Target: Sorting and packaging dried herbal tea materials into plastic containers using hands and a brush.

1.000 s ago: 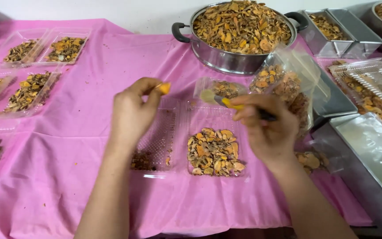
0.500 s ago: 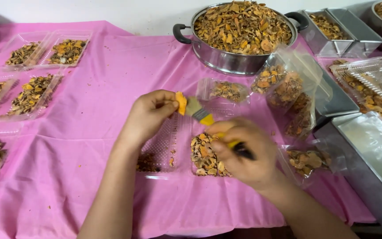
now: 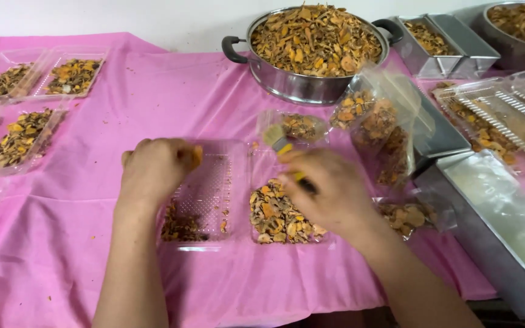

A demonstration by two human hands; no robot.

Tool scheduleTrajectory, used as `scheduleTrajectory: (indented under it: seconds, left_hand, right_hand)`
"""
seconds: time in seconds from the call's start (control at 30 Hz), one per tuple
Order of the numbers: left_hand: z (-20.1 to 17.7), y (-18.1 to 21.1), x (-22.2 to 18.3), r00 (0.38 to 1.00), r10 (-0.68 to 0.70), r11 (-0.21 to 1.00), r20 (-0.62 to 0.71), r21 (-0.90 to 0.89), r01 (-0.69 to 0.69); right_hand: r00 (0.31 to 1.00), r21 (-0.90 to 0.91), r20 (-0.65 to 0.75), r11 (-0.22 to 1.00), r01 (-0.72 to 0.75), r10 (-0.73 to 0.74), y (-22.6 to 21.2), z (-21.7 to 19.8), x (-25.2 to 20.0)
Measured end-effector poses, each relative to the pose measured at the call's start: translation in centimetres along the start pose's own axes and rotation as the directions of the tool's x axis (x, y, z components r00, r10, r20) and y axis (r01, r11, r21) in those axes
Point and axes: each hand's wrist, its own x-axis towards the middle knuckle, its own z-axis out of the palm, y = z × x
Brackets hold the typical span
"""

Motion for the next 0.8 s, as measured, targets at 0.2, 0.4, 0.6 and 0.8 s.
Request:
scheduleTrajectory:
  seconds: [0.2, 0.4, 0.6, 0.8]
  left_hand:
    - [2.4, -1.4, 1.8, 0.996, -0.033, 0.998, 0.084, 0.060, 0.028]
    - [1.3, 0.3, 1.0, 0.994, -0.064, 0.998, 0.089, 0.027, 0.062]
    - [1.4, -0.2, 1.3, 0.995, -0.053, 0.998, 0.090, -0.017, 0.054]
    - [0.6, -0.3, 1.0, 0.993, -0.046, 0.996, 0.104, -0.065, 0.053]
  right_hand:
    - [0.923, -0.013, 0.375, 0.995, 0.096, -0.084, -2.3, -1.7, -0.2]
    - [0.968, -0.733, -0.052, 0.649, -0.204, 0.245, 2.5, -9.6, 0.6]
    - [0.371, -0.765, 0.042, 0.269, -0.586, 0.928, 6.9, -9.2, 6.0]
    - [0.653, -0.733, 0.007, 0.448, -0.512, 0.758, 12.1, -8.0, 4.1]
